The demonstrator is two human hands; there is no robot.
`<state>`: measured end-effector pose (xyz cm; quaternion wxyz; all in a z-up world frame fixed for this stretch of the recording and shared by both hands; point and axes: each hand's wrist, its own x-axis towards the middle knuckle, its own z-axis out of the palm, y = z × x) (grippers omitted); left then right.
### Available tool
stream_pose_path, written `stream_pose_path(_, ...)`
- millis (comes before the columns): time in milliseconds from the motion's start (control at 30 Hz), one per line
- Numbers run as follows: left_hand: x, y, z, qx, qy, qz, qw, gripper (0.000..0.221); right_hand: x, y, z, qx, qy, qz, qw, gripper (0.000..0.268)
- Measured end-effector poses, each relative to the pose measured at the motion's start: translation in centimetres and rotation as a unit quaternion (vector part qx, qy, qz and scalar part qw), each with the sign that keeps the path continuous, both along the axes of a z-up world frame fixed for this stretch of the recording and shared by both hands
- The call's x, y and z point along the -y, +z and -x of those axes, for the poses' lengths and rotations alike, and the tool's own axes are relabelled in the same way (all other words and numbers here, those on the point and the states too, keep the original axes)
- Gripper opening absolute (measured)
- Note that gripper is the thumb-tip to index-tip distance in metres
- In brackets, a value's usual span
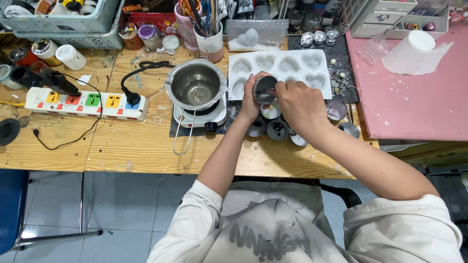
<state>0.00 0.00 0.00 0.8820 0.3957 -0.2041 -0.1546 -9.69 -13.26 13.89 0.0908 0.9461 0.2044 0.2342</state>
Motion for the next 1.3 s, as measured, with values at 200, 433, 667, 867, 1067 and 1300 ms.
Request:
stream_pose_path(200, 0.4, -0.7, -0.1, 0.034, 0.031, -0.036, 0.998, 0.057, -0.5, 0.0, -0.2, 0.053, -0.032, -0.023, 0.998, 0.017)
stream_pose_path(433, 0.4, -1.2, -0.5, 0.011, 0.035, -0.026, 0.999, 0.055, -0.4, 0.8, -0.3, -0.066, -0.027, -0.104, 0.992, 0.031)
stream_pose_path(667, 0.8, -1.2, 0.0, 0.047, 0.071, -0.074, 0.994, 0.055, 1.4, 0.5, -1.1, -0.199, -0.073, -0.245, 0.946, 0.038)
stream_pose_path(867, 0.7, 0.0, 0.5, 0.0, 0.053, -0.059, 0.997, 0.054, 2.1, -1.5, -1.8, -0.245, -0.033, -0.431, 0.868, 0.03)
stream_pose_path(1067, 1.4, -2.4, -0.5, 0.04, 0.069, -0.033, 0.996, 0.055, 2.8, -4.8, -2.8, -0.344, 0.059, -0.52, 0.78, 0.023)
stream_pose_path(1300, 1.5, -1.1, 0.1, -0.107, 0.068, -0.013, 0.992, 0.056, 0.3, -1.7, -4.1, -0.301, 0.039, -0.607, 0.735, 0.019)
